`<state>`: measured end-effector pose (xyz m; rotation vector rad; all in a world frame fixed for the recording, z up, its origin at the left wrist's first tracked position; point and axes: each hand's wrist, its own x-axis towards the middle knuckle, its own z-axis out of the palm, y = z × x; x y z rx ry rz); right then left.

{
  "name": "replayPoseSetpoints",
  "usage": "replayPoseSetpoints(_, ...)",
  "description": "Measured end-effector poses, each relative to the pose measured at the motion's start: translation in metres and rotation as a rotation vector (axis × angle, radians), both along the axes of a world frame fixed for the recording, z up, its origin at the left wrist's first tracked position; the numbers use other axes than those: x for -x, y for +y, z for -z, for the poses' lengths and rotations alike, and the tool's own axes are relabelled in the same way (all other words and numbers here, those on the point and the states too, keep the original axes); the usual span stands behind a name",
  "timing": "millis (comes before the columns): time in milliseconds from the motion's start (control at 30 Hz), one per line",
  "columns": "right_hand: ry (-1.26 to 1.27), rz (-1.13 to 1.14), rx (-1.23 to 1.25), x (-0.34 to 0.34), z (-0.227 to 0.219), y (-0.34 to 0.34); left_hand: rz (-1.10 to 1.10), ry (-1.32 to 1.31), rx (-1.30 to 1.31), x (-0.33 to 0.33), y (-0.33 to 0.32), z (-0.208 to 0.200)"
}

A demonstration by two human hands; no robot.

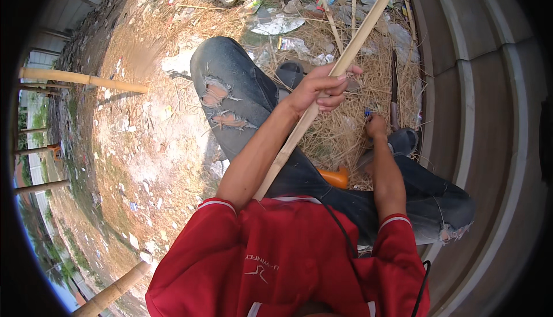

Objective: The person sits on the ground and uses a blue utility knife to shave and sharpen thin wooden sticks. They hold the sticks against their legs and scrape the blade along the wood to create pointed tips and smooth surfaces.

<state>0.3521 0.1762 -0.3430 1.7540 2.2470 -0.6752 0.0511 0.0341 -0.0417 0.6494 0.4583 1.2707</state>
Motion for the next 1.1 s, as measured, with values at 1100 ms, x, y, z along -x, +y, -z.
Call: replayPoseSetpoints(1100, 0.357, -0.35, -0.201, 0.053, -0.454, 0.139, -0.057, 0.201, 0.178, -0.021, 0.02, -0.004)
